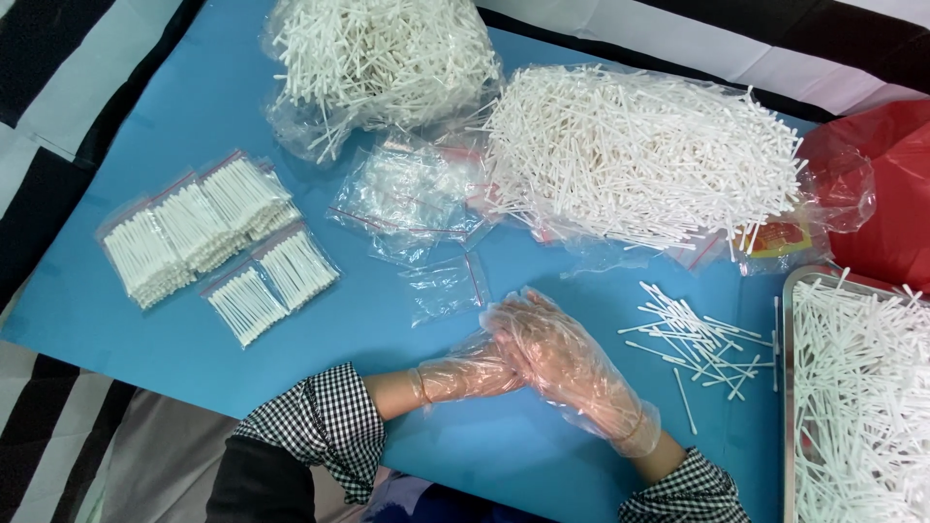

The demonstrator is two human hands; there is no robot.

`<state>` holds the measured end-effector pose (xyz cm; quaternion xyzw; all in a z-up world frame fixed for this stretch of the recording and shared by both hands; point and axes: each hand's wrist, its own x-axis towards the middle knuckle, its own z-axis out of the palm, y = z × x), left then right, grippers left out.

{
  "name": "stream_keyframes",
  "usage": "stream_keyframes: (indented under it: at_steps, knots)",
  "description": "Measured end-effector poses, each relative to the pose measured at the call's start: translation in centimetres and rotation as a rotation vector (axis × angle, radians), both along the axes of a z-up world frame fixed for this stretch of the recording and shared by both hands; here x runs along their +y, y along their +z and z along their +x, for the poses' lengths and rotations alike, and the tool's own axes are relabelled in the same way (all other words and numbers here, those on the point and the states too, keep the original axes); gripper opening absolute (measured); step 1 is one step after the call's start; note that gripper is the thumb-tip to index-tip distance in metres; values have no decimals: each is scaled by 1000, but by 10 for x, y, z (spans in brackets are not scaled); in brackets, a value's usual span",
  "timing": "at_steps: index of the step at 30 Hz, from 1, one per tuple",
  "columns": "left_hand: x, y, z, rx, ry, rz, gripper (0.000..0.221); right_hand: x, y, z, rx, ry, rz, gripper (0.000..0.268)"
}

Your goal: The person picks up groups of cotton swabs from a large pile, aligns them into a row by hand, and slides them into a small clear plastic bag on a blue table.

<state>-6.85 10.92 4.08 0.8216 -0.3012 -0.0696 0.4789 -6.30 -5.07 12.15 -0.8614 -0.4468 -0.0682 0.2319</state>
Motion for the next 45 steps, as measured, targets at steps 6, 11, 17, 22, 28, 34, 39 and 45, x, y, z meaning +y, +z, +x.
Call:
stream_keyframes:
  at_steps: [6,11,17,22,28,34,39,45]
  knots:
    - [7,18,6,73,65,135,28,10,37,-10,126,-130,-23,39]
    - [14,36,9,134,119,248,22,-1,38,-8,127,-182,13,28]
    - [26,54,15,211,180,389,17,-3,25,-10,-143,-76,58,34]
    - [41,72,17,140,267,411,30,-2,-67,5,-429,-102,-42,43]
    - [28,111,2,73,220,657,41,-11,-133,8,-313,-168,-223,20]
    - [56,104,25,-123,230,880,90,-40,-109,37,-34,-474,-133,25]
    - [57,87,37,-119,301,981,110,-45,-86,43,-165,-549,-70,22]
    - [38,80,15,-316,323,861,81,-35,-73,38,-188,-507,4,19]
